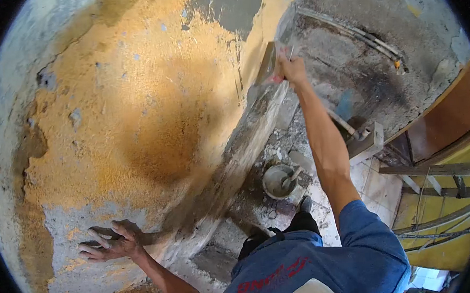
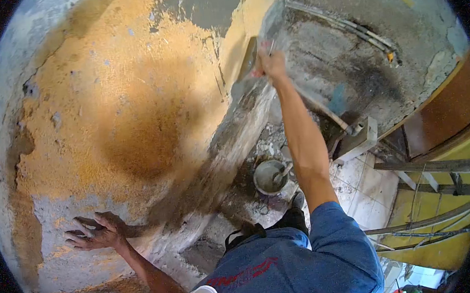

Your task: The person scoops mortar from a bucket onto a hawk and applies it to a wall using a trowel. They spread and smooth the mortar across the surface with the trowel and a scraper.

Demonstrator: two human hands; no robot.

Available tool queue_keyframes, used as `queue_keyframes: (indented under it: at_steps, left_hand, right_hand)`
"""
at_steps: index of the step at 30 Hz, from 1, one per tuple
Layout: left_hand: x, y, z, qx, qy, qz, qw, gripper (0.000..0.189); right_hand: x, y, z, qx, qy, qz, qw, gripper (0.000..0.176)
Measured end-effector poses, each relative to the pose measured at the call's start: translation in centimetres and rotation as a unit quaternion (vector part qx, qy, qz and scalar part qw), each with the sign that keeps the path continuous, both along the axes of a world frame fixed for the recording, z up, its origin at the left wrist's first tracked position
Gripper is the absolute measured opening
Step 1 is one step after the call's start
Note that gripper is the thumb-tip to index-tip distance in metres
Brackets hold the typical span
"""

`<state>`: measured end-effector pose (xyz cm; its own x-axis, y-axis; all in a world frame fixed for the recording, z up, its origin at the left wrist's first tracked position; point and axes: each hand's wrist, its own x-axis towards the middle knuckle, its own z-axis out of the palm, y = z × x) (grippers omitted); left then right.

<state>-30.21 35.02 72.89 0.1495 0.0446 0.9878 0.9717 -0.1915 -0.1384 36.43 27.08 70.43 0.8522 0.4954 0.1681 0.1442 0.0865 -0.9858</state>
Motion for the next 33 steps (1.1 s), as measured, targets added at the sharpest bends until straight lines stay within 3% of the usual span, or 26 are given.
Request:
queue_keyframes:
  at_steps: [1,4,5,7,9,11,13,15,17,19,25,26,28,31,33]
  left_hand:
    - [0.2,0.0,0.2,0.004,-0.005,-0.006,1.000,0.072]
    - [0.3,-0.1,0.4,0.010,0.006,-0.009,1.000,0.072]
    - [0.3,0.0,0.6,0.017,0.013,-0.007,1.000,0.070]
    - [0.3,-0.1,0.6,0.017,0.012,-0.009,1.000,0.068]
    - [0.7,0.0,0.5,0.022,-0.002,-0.013,1.000,0.066]
    - [0.7,-0.3,0.4,0.010,-0.006,-0.002,1.000,0.062]
    - [0.4,-0.1,0.3,0.010,-0.008,-0.008,1.000,0.062]
    - [0.1,0.1,0.2,0.016,-0.009,-0.017,1.000,0.062]
    - [-0.2,0.0,-0.1,0.007,0.000,0.000,1.000,0.063]
    - [-0.2,-0.2,0.1,0.008,0.001,-0.007,1.000,0.064]
    - [0.7,-0.3,0.3,0.013,-0.023,-0.033,0.999,0.066]
    - [0.6,-0.6,0.5,0.008,-0.005,-0.011,1.000,0.065]
    - [1.0,-0.8,0.7,0.001,0.008,0.012,1.000,0.061]
    - [1.1,-0.5,1.1,0.025,0.015,0.011,1.000,0.060]
    - [1.4,-0.6,1.0,0.022,0.005,0.003,1.000,0.060]
  right_hand:
    - [-1.4,0.3,-1.2,-0.033,0.043,0.003,0.999,0.038]
    - [1.6,6.4,-12.5,-0.002,0.076,0.003,0.997,0.035]
    - [0.0,6.4,-11.1,-0.003,0.080,0.003,0.997,0.035]
    - [-5.3,4.8,-4.0,0.107,0.087,0.017,0.990,0.034]
    - [-7.4,4.3,0.4,0.099,0.037,0.010,0.994,0.034]
    - [-10.6,3.3,6.2,0.119,0.003,0.014,0.993,0.049]
    - [-12.1,2.5,9.4,0.111,-0.022,0.041,0.993,0.041]
    - [-12.6,2.1,11.5,0.079,-0.200,-0.024,0.976,0.035]
    - [-13.0,0.2,14.4,0.088,-0.216,-0.021,0.972,0.034]
    - [-11.9,-2.3,15.6,0.065,-0.115,0.039,0.990,0.027]
    - [5.8,1.2,11.2,0.075,-0.039,-0.018,0.996,0.020]
    - [5.8,1.8,12.1,0.080,-0.043,-0.018,0.996,0.020]
    - [5.6,3.8,13.8,0.142,0.085,0.003,0.986,0.017]
    - [6.6,5.4,15.9,0.080,-0.001,0.020,0.997,0.015]
    - [6.2,5.3,16.9,0.105,-0.023,0.032,0.994,0.015]
